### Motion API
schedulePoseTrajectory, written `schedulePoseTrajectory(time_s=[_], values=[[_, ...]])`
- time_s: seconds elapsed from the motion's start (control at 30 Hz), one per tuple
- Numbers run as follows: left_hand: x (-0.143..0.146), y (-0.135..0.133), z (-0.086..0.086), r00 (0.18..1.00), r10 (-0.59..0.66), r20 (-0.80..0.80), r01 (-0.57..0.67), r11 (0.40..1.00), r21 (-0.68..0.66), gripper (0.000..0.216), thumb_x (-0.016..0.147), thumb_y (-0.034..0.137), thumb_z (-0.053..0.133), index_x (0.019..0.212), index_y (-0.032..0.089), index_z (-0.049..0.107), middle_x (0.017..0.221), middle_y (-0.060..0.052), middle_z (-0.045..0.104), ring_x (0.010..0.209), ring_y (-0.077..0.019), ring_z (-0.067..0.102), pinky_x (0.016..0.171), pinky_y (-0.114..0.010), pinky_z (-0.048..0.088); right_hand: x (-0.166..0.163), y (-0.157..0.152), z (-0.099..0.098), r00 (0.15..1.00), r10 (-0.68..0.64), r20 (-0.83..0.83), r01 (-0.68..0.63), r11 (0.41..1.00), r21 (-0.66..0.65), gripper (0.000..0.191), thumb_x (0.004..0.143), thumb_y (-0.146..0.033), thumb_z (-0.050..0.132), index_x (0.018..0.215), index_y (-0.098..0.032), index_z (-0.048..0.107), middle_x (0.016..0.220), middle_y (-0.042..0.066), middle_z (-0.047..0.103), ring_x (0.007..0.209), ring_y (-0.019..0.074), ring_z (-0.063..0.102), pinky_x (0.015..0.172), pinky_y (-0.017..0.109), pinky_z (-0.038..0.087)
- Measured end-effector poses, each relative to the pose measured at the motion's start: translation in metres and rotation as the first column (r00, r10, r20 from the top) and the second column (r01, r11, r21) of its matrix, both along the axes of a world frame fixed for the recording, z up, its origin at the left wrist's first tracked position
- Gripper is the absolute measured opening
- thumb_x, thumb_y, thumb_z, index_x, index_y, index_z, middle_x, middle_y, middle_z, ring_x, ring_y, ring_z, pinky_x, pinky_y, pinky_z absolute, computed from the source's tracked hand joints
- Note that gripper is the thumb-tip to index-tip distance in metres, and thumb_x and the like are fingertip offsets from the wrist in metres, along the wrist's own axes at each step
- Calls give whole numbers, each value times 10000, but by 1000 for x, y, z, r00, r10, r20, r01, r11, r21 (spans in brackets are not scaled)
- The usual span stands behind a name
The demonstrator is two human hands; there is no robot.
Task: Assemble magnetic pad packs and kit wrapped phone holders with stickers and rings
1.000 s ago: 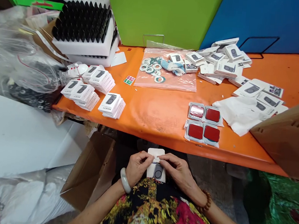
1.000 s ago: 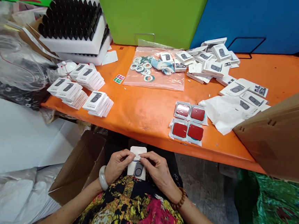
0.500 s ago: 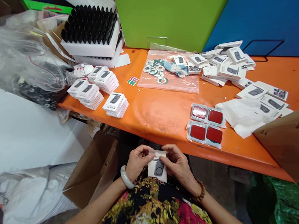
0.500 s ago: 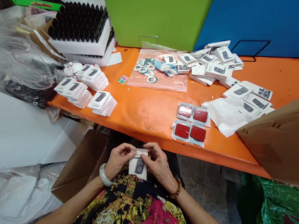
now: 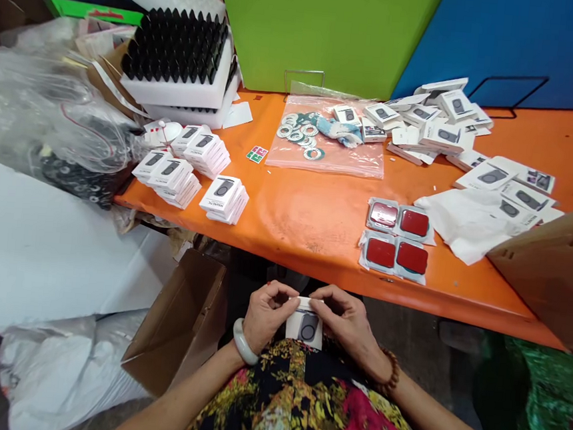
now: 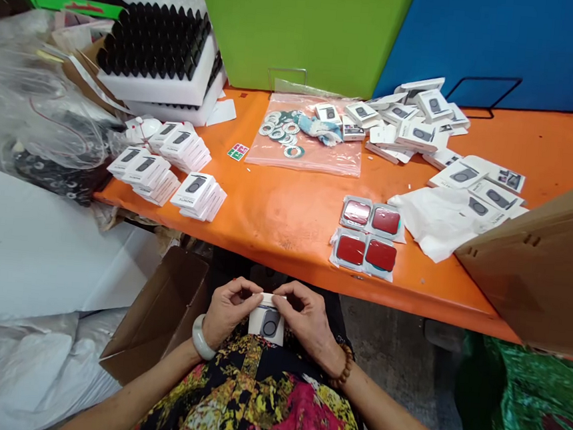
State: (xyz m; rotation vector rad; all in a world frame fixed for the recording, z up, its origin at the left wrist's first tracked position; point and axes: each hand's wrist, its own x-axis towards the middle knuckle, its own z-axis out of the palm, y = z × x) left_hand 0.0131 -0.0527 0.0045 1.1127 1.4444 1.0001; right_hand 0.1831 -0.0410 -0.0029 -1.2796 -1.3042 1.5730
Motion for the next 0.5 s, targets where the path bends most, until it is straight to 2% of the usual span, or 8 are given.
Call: schedulePoseTrajectory(time_s=[0.07,0.17,0.27,0.33,0.43,0.5], values=[[2,4,5,999,17,45,-13,996,-86,190,681,323,701,720,139,672,649,-11,621,578,-109,531,548,-216,430,-1,4,5,997,0,-82,-14,987,-162,302,764,-478,666,729,-185,601,557,-40,505,446,79,409,422,212,330],[0,6,10,999,-23,44,29,989,-144,192,674,319,701,685,131,664,612,-7,610,551,-99,496,530,-212,399,-2,6,7,988,-4,-156,-35,968,-247,348,706,-503,711,688,-182,576,559,-42,509,472,76,404,444,209,321],[-6,3,7,995,-101,-23,99,992,-79,181,728,303,673,654,138,673,642,-20,613,617,-113,518,589,-223,415,1,4,3,991,29,-127,-60,968,-245,361,734,-530,677,711,-178,603,553,-40,505,465,74,387,442,212,307],[-10,-1,2,990,-139,-13,138,989,-59,182,745,315,679,689,142,685,716,-37,627,691,-132,553,649,-237,439,4,-1,-3,994,70,-81,-85,976,-201,355,758,-530,655,775,-175,649,591,-24,542,492,87,424,459,217,333],[-13,-7,-7,985,-167,40,171,978,-118,190,714,319,718,772,141,686,814,-52,621,752,-152,577,674,-251,464,8,-8,-13,989,136,-66,-144,977,-154,343,730,-499,698,860,-182,689,744,21,645,629,134,543,559,242,427],[-12,-8,-8,980,-196,19,196,967,-161,190,722,304,700,813,138,678,846,-55,602,718,-144,570,620,-244,465,9,-10,-19,986,144,-85,-157,970,-187,342,717,-496,711,848,-181,684,744,26,655,644,148,563,568,251,439]])
